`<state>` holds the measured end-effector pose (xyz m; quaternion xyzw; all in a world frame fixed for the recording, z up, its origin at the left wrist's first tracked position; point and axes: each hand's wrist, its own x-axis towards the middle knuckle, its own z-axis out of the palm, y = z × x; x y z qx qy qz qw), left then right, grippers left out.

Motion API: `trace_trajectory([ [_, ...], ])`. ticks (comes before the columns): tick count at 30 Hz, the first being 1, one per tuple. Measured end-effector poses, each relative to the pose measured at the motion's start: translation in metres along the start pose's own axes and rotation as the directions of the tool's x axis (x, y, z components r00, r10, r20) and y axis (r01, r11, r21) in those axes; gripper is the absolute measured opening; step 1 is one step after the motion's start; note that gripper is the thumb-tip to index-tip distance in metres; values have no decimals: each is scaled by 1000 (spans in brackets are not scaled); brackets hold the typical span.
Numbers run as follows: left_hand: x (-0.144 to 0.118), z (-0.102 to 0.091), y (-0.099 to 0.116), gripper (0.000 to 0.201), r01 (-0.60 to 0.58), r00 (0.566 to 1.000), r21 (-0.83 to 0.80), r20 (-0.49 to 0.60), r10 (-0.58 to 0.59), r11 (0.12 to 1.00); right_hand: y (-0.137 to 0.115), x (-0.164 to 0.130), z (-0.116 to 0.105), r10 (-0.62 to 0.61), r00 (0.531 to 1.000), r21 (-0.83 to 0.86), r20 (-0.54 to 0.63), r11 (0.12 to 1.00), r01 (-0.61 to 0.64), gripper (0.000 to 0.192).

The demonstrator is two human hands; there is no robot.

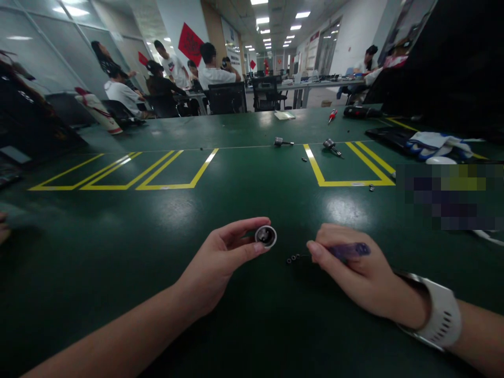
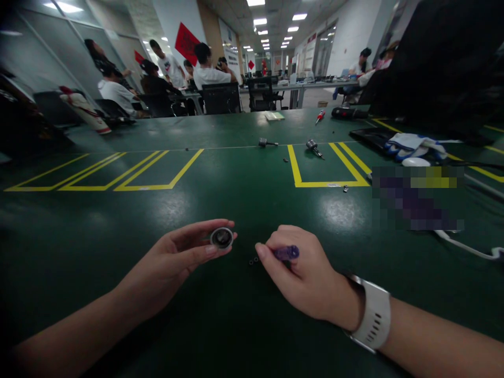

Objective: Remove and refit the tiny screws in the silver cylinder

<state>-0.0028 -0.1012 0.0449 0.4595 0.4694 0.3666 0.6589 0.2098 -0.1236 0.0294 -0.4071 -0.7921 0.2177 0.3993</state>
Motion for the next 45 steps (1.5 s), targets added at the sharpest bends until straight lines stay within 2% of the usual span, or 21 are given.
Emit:
trace_trajectory([
  [2,0,0,-1,35,-7,1000,2,-2,7,1000,-1,-3,1,-112,994,-36,-18,993,111,25],
  [8,1,0,-4,34,-14,1000,30,5,14,999,-5,-9,0,-311,947,-40,-86,950,309,11],
  [12,0,1,-7,33,-14,1000,38,15,13,999,-10,-12,2,-417,909,-53,8,907,417,9],
  [17,-1,4,-9,33,-12,1000,22,0,12,1000,-10,-14,9,-416,902,-55,118,904,424,9],
  [23,-3,5,-8,33,-24,1000,16,-2,24,1000,-13,-10,12,-409,898,-126,164,894,430,9],
  [31,1,12,-12,22,-82,992,10,-97,82,997,-15,-10,16,-428,884,-169,191,872,459,11],
  [41,1,18,-11,16,-100,982,8,-160,100,995,-21,-10,15,-403,897,-169,184,885,433,10],
  [43,2,17,-12,17,-104,983,8,-154,104,995,-22,-10,13,-403,902,-132,156,896,424,9],
  [45,2,15,-12,17,-102,985,11,-141,102,995,-21,-10,9,-379,922,-29,79,924,382,10],
])
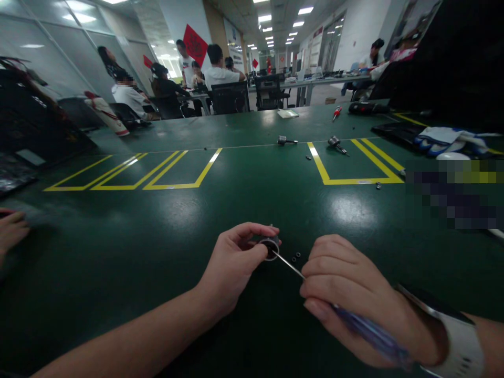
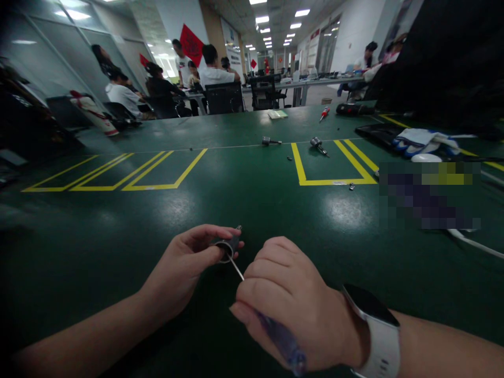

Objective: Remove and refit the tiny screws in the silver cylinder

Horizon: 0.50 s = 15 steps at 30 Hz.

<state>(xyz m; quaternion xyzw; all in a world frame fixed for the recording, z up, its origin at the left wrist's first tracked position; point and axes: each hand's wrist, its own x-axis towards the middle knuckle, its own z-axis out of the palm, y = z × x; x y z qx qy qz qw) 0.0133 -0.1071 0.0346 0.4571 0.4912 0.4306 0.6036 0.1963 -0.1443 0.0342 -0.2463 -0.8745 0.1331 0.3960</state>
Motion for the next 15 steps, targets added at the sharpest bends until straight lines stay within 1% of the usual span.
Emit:
trace_trajectory([
  [2,1,-3,0,17,11,1000,8,18,-11,1000,4,-2,-4,128,986,144,-105,983,-112,11],
  [3,1,-4,0,17,18,999,12,29,-19,1000,7,-3,-6,222,963,213,-152,959,-187,14],
  [4,1,-6,1,17,27,999,14,43,-28,1000,11,-4,-7,317,929,268,-189,927,-261,18],
  [6,2,-9,2,16,45,997,9,64,-45,999,21,-7,-7,442,868,338,-227,872,-355,28],
  [8,2,-12,3,15,60,995,3,79,-60,998,30,-9,-5,530,823,390,-205,815,-428,31],
  [10,2,-13,3,14,72,993,7,91,-73,997,35,-9,-3,580,796,420,-174,775,-473,31],
  [12,1,-14,3,14,80,991,14,107,-81,997,36,-9,-2,600,786,426,-149,756,-497,31],
  [15,-1,-12,3,14,72,989,10,132,-73,997,32,-9,-4,587,801,402,-117,765,-502,31],
])
